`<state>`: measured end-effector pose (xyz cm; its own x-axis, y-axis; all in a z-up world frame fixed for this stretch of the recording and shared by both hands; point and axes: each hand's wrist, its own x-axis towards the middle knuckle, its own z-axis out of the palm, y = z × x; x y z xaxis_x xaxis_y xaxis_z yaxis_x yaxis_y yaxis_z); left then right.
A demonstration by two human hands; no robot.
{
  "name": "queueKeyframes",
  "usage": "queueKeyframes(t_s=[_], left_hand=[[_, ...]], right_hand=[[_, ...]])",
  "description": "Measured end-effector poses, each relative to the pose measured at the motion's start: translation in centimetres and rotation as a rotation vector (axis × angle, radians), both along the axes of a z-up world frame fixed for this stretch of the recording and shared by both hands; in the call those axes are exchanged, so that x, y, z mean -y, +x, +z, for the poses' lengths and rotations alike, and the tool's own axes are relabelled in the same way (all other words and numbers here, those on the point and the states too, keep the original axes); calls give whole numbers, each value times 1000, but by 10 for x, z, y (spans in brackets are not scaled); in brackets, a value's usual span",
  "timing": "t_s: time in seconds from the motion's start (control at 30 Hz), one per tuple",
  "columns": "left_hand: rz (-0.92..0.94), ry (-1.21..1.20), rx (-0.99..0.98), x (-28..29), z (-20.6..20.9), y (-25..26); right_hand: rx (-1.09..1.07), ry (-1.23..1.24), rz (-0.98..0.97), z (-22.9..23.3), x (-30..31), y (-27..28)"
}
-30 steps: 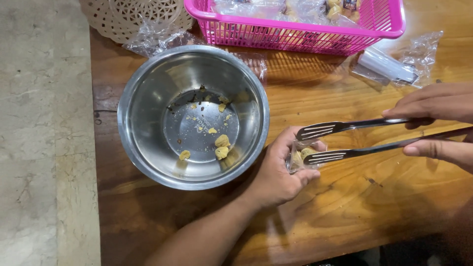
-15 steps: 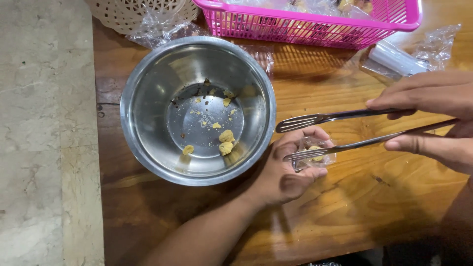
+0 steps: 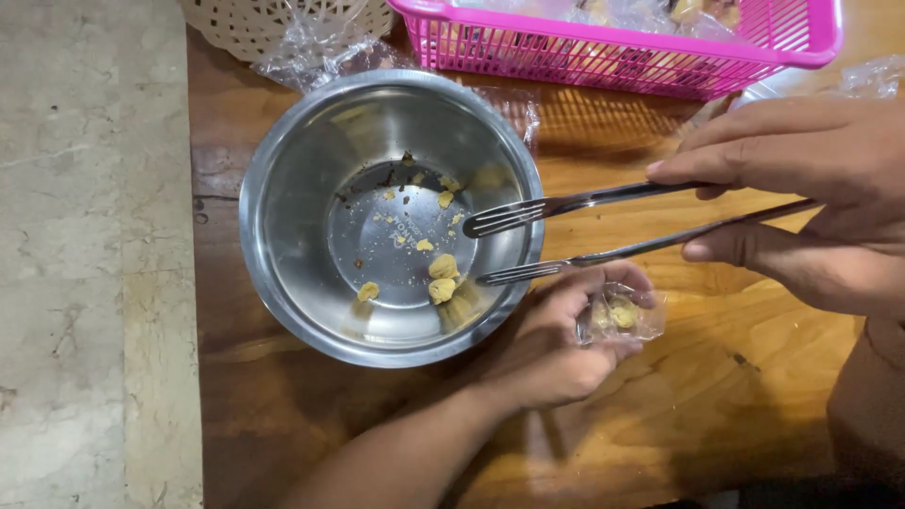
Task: Packing small round snacks into individual plastic bags using tongs and sealing them.
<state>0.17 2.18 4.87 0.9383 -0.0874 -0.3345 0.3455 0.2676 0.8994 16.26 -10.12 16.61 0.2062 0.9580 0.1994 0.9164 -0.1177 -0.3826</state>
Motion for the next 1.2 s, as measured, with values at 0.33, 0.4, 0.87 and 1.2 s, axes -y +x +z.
queueKeyframes(t_s=[0.33,0.4,0.87,1.2], left_hand=[[142,-156,359,13,-31,-3],[94,120,271,5,-18,-3],[167,102,339,9,-32,-5],[188,77,411,10,-30,0]], right_hand=[[427,-219,-65,17,-50,-3],[508,-343,115,21,-71,-10],[490,-464,328,11,-102,-23],[166,-107,28,55,-12,5]])
